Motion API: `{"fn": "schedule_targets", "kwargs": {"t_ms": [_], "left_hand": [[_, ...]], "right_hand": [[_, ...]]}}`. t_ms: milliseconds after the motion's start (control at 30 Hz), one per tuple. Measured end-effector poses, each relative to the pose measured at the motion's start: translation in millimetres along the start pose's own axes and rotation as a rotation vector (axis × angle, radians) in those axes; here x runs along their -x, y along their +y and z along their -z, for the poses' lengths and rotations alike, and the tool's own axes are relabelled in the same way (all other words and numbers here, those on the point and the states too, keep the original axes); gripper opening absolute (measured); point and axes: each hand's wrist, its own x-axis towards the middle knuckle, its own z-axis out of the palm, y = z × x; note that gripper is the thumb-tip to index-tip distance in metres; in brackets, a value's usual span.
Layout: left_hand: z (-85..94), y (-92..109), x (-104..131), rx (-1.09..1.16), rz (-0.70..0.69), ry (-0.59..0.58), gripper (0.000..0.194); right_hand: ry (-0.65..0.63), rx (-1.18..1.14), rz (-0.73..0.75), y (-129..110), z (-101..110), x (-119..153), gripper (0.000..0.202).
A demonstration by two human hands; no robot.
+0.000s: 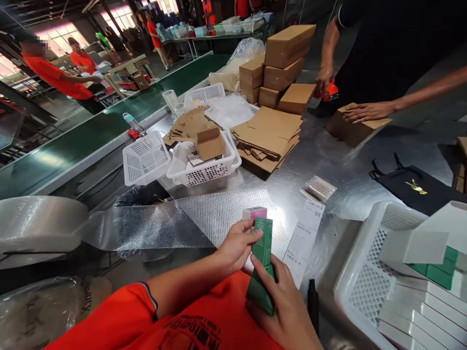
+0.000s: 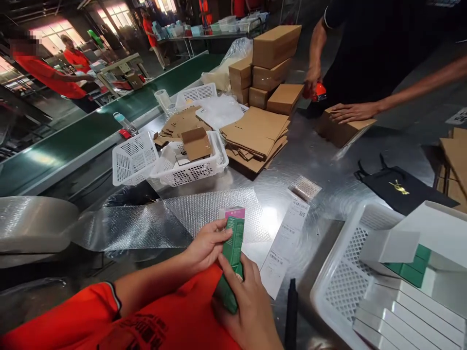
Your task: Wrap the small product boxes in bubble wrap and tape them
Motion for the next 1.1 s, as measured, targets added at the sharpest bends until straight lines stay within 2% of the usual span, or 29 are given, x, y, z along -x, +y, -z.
{"fn": "schedule_targets", "kwargs": {"t_ms": [100,167,267,400,500,600,833,1000,1100], "left_hand": [[-0.6,0.6,-0.7,-0.029,0.016,0.002,0.048],[-1.4,1.9,-1.5,-0.024,0.015,0.004,0.047],[-3.6,3.5,-2.7,0.049,-0.002,0.024,0.045],[-7.2,4.9,-3.3,0.071,0.027,0.011,0.046],[-8.5,5.0,-3.8,0.049,0.038,0.016,0.046],[-8.0,4.0,-4.8,0.031,0.038,0.040,0.051],[-7.9,5.8,-2.5,-0.011,0.014,0.032,0.051],[-12.1,11.4,5.9,-0.050,-0.029,0.068,0.061],[-14.3,13.7,10.8,-0.100,-0.015,0.053,0.073]], "right_hand": [[-0.033,-0.098,-0.067,1.2,2.3,-1.2,0.081],[-0.030,-0.269,-0.124,6.2,4.7,2.1,0.075],[0.012,-0.752,-0.206,17.3,10.2,11.2,0.064],[0.021,-1.565,-0.449,21.5,18.1,16.7,0.074],[0.119,-1.908,-0.627,12.5,21.5,9.9,0.066],[0.140,-2.004,-0.684,1.6,22.5,1.2,0.058],[0.113,-2.007,-0.660,-11.8,21.9,-4.9,0.052],[0.086,-2.050,-0.616,-13.8,20.6,-6.4,0.054],[0.054,-2.047,-0.611,-12.8,17.0,-5.8,0.054]]}}
